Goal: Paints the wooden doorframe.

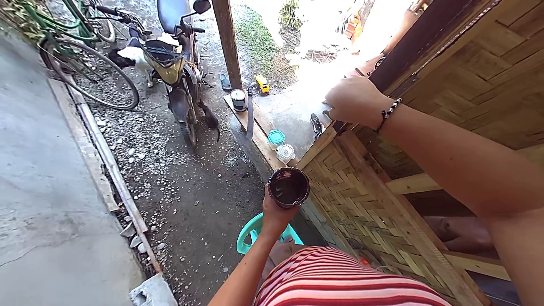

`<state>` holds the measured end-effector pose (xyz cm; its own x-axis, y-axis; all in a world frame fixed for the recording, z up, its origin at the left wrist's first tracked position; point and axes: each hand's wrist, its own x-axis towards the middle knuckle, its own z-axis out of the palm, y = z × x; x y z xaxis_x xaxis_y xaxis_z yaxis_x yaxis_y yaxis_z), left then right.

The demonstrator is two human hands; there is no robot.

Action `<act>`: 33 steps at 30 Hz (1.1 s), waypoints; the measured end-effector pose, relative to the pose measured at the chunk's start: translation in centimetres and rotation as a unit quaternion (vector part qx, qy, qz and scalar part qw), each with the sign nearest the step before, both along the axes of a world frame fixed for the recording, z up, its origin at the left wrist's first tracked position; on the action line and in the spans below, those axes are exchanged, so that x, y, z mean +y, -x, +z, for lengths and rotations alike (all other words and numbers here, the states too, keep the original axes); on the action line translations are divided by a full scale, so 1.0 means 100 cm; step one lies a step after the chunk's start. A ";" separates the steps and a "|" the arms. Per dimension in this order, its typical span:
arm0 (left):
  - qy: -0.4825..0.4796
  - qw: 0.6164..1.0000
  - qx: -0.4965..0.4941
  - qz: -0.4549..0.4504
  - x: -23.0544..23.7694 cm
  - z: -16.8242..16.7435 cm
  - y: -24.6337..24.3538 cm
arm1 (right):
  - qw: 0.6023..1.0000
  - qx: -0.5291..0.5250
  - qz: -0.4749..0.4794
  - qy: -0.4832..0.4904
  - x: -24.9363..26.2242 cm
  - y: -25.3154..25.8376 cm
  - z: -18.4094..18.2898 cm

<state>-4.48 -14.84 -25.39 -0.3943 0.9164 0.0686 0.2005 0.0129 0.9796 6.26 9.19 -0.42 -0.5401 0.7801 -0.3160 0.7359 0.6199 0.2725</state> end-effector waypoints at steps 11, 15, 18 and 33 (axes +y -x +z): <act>0.010 1.000 0.017 0.003 0.001 0.006 0.003 | 0.999 -0.001 -0.029 0.016 0.013 -0.007 -0.026; 0.005 1.000 0.009 0.003 0.001 0.007 0.004 | 1.000 0.004 -0.019 -0.011 -0.008 0.003 0.000; 0.007 1.000 0.010 0.003 0.001 0.006 0.003 | 0.999 0.049 0.009 0.021 -0.011 0.003 0.000; -0.006 1.000 0.018 -0.004 0.006 0.002 0.002 | 0.998 0.055 0.003 0.027 -0.003 -0.008 -0.015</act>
<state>-4.70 -14.29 -25.15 -0.3848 0.9182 0.0935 0.2351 -0.0005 0.9720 7.03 8.92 -1.88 -0.5779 0.7606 -0.2959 0.7560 0.6355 0.1570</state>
